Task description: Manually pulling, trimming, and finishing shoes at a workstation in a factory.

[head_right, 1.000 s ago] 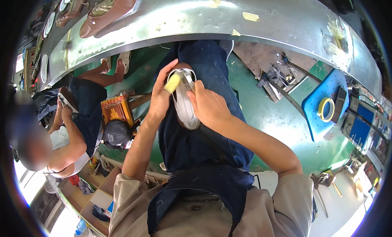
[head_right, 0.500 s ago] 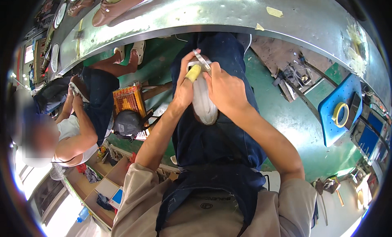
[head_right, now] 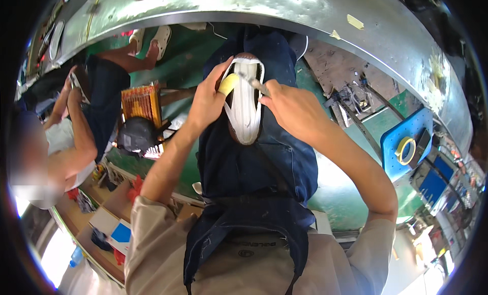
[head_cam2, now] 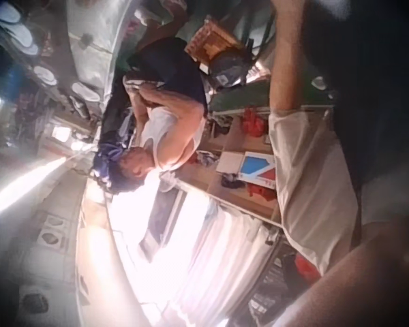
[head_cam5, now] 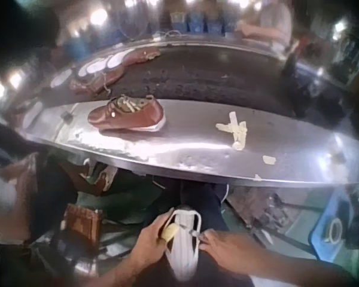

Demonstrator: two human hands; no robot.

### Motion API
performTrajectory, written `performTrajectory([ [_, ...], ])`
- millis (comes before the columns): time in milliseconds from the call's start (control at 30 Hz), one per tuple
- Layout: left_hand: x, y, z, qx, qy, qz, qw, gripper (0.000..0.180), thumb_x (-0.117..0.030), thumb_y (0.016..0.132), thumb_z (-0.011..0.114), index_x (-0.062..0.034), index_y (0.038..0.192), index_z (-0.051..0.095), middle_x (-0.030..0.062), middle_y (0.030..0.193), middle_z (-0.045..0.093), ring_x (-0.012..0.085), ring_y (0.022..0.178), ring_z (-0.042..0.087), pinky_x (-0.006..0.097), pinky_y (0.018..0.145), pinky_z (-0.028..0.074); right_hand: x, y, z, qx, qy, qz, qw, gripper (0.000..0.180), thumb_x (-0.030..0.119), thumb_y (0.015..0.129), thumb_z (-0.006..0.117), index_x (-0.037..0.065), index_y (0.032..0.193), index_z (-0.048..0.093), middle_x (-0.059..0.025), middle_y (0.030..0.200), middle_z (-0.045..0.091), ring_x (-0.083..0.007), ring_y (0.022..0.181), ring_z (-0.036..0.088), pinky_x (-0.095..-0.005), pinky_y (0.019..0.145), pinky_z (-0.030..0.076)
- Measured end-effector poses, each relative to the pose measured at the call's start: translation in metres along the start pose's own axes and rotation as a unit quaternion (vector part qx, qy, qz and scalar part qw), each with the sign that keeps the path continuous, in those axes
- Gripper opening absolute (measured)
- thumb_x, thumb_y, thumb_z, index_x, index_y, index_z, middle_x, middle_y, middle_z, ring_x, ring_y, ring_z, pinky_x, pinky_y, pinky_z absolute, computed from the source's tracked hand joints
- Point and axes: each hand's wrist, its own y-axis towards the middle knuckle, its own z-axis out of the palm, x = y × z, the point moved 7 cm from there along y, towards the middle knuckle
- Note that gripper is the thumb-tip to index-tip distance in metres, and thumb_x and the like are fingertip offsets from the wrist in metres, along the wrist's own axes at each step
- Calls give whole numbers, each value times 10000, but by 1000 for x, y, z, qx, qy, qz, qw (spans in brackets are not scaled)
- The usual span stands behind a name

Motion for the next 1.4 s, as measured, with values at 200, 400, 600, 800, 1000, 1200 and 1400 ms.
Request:
performTrajectory([
  [200,8,3,16,55,-24,-95,994,526,-3,975,637,-45,1486,520,148,1307,679,186,1111,679,293,973,507,43,-10,36,107,-160,-201,960,118,32,847,624,-1,950,578,-179,854,679,-320,819,715,-399,713,573],
  [400,18,-14,27,73,-294,-188,934,491,-68,1034,532,-113,1523,522,92,1434,616,222,1273,615,343,1031,531,36,-22,27,78,-209,-163,961,145,70,843,661,-33,926,602,-187,787,709,-312,756,743,-407,659,579],
  [600,19,-108,73,28,-551,-413,725,543,-402,1130,361,-110,1588,368,86,1593,440,259,1460,426,478,1223,325,47,-27,23,151,-101,-64,981,277,232,1035,582,-29,944,571,-205,749,677,-394,725,702,-484,649,545],
  [800,15,-95,75,62,-621,-411,665,630,-545,1107,293,-120,1551,430,92,1516,530,258,1404,498,483,1195,359,31,-25,67,76,29,-5,997,302,239,1028,599,-53,977,542,-259,731,663,-468,705,664,-561,648,513],
  [1000,30,-76,76,119,-511,-428,736,606,-554,1082,397,-112,1481,513,91,1394,625,260,1287,593,464,1110,438,4,-32,84,75,251,117,958,285,272,1041,608,-11,1027,575,-189,828,706,-322,724,721,-436,563,567],
  [1200,27,-74,71,99,-436,-459,768,613,-544,1072,434,-67,1442,533,132,1324,663,257,1199,654,466,1044,492,8,-34,67,238,175,48,954,322,301,1044,603,-11,971,575,-145,830,727,-276,744,743,-383,623,573],
  [1400,38,-66,68,151,-410,-479,761,568,-467,1072,443,-21,1393,586,135,1326,667,273,1193,661,466,1039,500,-2,-19,46,194,125,15,973,356,326,985,682,13,894,537,-131,741,703,-328,705,715,-415,631,532],
])
